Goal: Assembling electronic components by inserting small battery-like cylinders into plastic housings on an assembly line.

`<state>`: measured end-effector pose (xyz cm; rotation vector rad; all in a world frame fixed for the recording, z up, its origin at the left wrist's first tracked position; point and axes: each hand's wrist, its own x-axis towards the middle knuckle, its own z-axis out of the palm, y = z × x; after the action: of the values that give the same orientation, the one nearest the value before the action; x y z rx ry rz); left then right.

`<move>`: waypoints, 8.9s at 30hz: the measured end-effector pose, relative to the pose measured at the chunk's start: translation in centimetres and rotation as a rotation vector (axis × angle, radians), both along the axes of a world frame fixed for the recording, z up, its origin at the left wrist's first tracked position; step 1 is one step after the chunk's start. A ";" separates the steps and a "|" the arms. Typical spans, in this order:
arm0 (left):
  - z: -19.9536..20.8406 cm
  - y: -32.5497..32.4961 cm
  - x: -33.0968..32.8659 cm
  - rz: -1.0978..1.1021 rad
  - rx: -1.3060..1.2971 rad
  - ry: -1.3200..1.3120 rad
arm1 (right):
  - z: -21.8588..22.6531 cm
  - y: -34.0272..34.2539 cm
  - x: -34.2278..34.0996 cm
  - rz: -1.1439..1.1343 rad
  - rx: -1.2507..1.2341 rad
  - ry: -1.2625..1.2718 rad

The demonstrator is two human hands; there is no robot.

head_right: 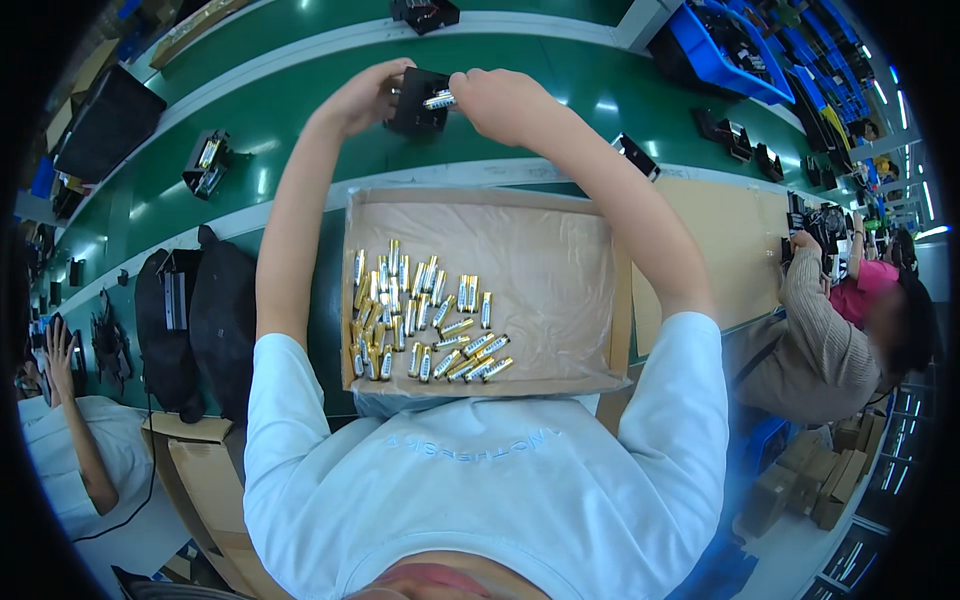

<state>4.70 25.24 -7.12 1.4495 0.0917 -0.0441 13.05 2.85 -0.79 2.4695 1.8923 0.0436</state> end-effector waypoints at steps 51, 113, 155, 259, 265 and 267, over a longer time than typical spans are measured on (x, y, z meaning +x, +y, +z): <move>0.4 -2.8 1.2 0.663 -0.350 -0.053 | -1.0 7.5 -0.2 -0.236 0.423 0.036; 0.3 0.5 -0.1 0.810 1.652 -0.167 | -9.2 -4.5 -22.2 0.821 0.248 -0.002; 2.8 -1.8 2.5 0.477 1.124 0.490 | -2.1 -4.0 -3.1 0.155 0.254 0.747; 0.9 8.9 -6.9 1.075 0.230 0.038 | -8.4 26.7 -0.8 -0.421 0.262 1.049; 0.6 10.7 -10.8 1.256 0.819 0.197 | -5.4 22.2 -6.0 -0.059 0.228 0.249; 1.0 10.0 -11.0 1.275 0.958 0.354 | -5.1 20.9 -6.4 0.049 0.028 0.055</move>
<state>-6.29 35.27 -6.14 2.0496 1.4624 0.8918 6.66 23.71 -5.88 2.4668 1.9882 0.0036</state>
